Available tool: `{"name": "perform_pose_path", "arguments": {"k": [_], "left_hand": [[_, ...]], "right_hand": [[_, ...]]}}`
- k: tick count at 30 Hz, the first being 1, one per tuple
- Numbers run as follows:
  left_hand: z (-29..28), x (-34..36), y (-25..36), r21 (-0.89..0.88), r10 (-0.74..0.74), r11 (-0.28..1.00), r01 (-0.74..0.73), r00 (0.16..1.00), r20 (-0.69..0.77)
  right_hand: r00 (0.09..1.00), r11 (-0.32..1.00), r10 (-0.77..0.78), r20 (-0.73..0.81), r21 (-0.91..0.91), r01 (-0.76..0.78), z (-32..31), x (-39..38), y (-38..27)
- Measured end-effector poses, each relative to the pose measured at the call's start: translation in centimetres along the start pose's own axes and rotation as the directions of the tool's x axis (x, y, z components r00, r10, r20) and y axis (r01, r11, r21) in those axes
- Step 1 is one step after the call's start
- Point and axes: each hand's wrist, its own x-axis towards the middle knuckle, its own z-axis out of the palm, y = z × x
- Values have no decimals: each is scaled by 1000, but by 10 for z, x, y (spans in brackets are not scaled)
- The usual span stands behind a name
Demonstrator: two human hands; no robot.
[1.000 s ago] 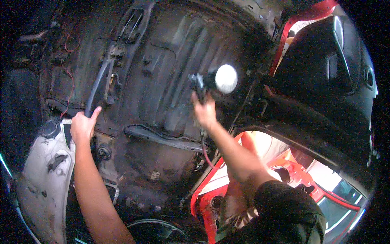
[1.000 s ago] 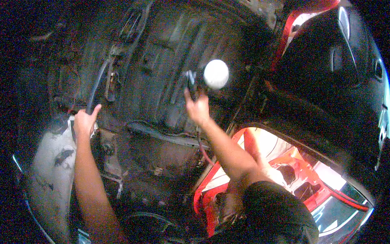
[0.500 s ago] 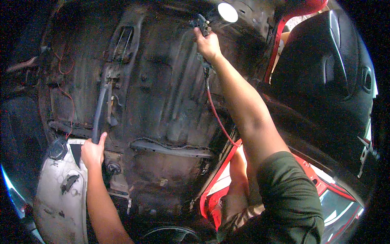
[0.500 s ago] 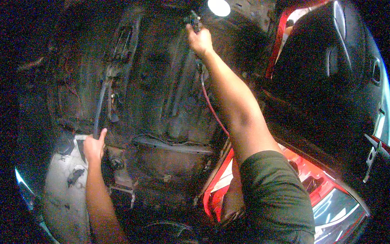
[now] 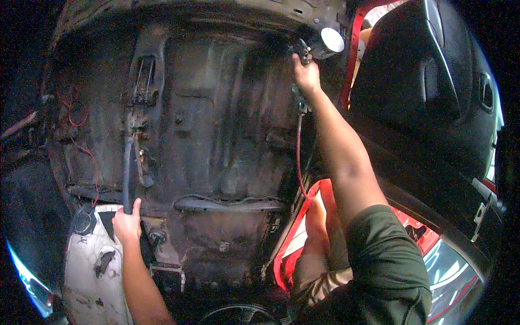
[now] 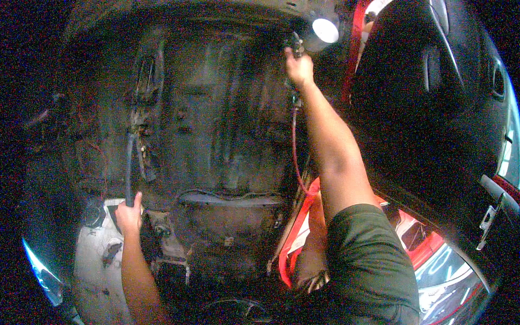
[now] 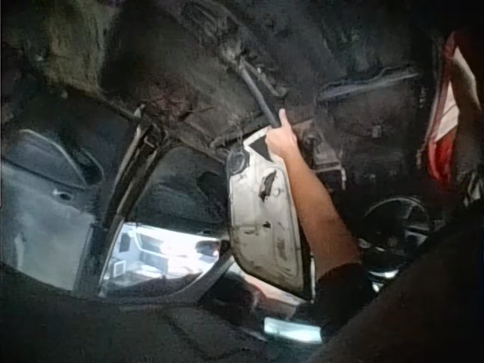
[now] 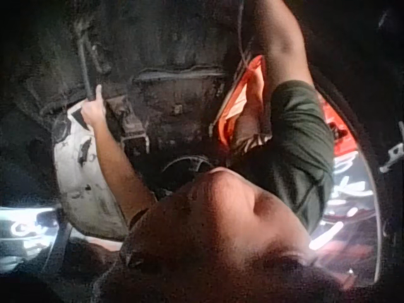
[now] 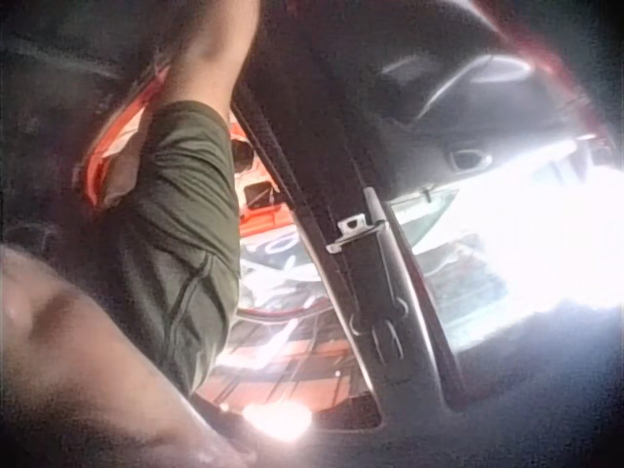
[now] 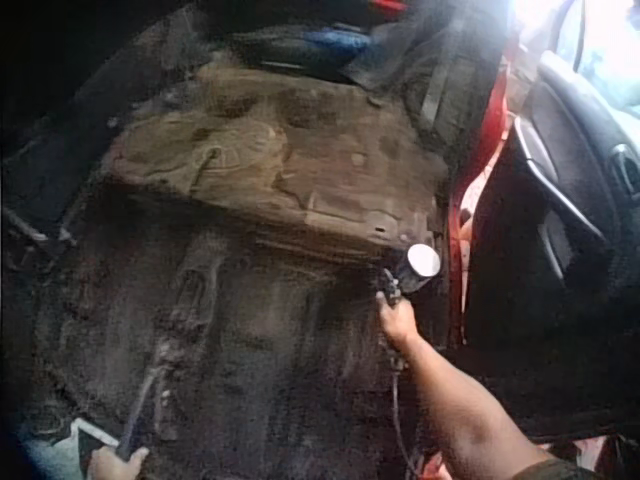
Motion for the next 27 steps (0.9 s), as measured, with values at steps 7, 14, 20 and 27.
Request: {"name": "perform_pose_path", "arguments": {"k": [7,14,20,27], "left_hand": [[-2,0,6,27,-17,999,17,1000,16],[-3,-2,3,71,-2,997,4,999,-32],[0,1,9,30,-10,1000,10,1000,-23],[2,-2,16,45,5,999,-1,997,-76]], "right_hand": [[983,953,113,-147,-265,-149,-33,14,46],[992,945,110,-61,-304,-123,-17,2,16],[950,932,-306,67,222,285,55,-37,-82],[949,918,-222,223,377,126,76,-54,-106]]}}
